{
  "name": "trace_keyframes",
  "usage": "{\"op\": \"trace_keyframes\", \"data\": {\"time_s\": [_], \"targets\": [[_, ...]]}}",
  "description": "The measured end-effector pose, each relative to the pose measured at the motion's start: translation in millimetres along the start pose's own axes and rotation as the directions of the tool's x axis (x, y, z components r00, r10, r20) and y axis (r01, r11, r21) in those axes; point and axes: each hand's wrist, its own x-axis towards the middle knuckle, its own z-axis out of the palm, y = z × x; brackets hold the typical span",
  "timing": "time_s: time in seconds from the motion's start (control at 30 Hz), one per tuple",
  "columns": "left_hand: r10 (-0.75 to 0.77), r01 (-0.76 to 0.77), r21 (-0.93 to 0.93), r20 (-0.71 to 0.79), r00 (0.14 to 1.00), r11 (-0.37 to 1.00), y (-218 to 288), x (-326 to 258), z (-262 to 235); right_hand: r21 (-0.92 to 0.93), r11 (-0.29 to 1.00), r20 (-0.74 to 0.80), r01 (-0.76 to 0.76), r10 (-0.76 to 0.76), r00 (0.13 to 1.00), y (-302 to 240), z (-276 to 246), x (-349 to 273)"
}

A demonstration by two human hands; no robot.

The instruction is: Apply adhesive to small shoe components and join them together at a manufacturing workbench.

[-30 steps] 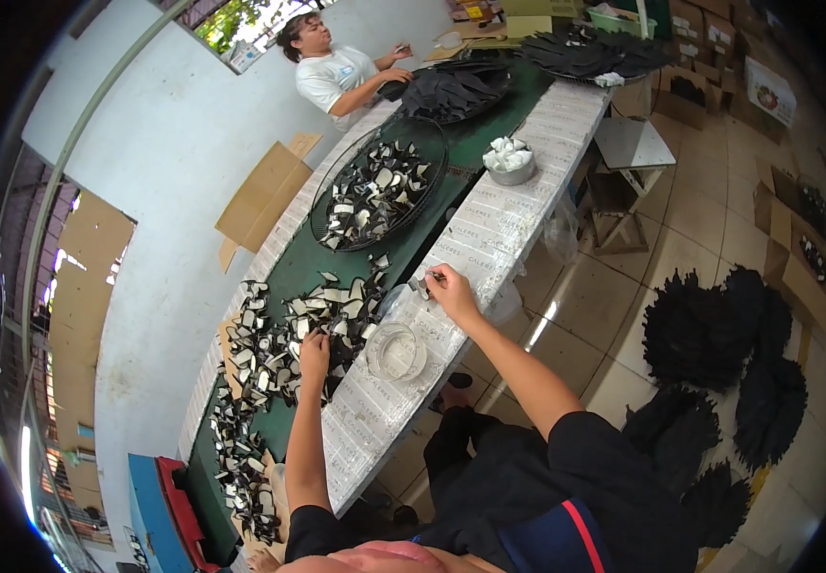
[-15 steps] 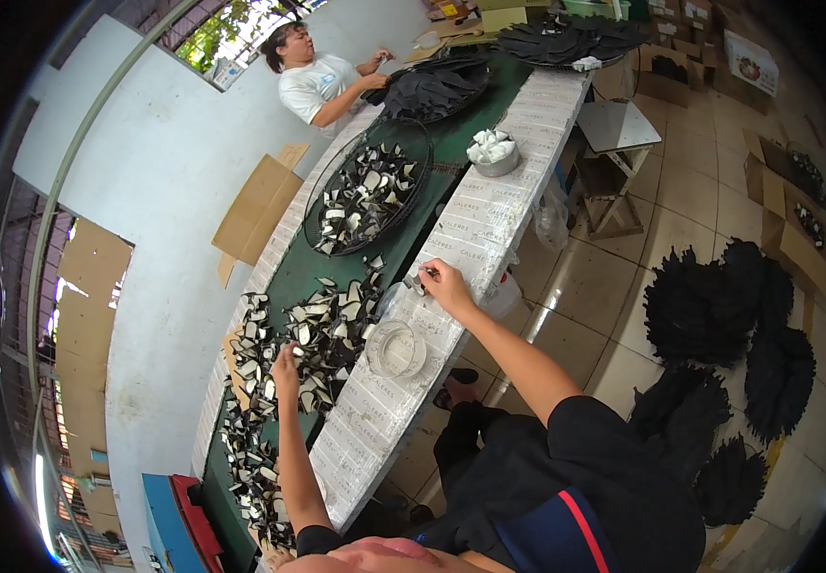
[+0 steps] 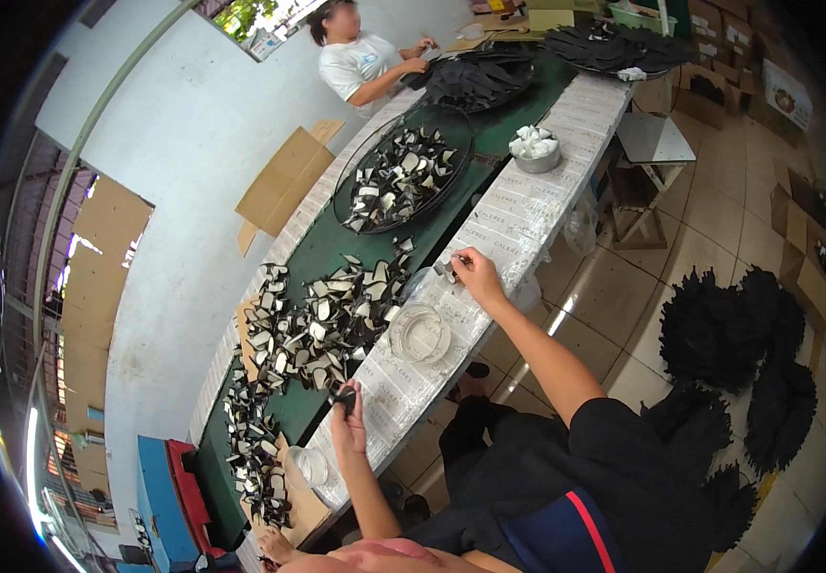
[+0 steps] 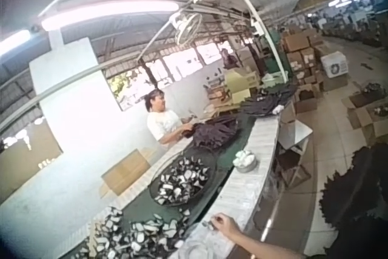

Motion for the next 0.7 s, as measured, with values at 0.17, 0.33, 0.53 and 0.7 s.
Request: {"op": "trace_keyframes", "data": {"time_s": [0.17, 0.33, 0.53, 0.7], "targets": [[0.009, -0.055, -0.273, -0.168, 0.986, 0.960, -38.3, -40.3, -34.1, -0.036, 0.999, 0.005, 0.028, -0.027, 1.000, 8.4, -1.5, 3.0], [-0.128, 0.058, -0.602, -0.074, 0.989, 0.797, -46.3, -85.9, -1.7, 0.002, 1.000, 0.026, -0.029, 0.029, 0.999, 16.3, 0.5, 6.5], [-0.234, 0.126, -0.385, -0.249, 0.940, 0.914, -60.6, -115.1, 23.7, 0.426, 0.904, -0.075, -0.048, 0.088, 0.993, 3.9, -23.0, -8.2], [-0.219, 0.211, -0.146, -0.043, 0.975, 0.966, -52.6, -157.2, 28.5, 0.266, 0.954, 0.195, -0.137, 0.086, 0.977, -68.2, -2.6, -129.2]]}}
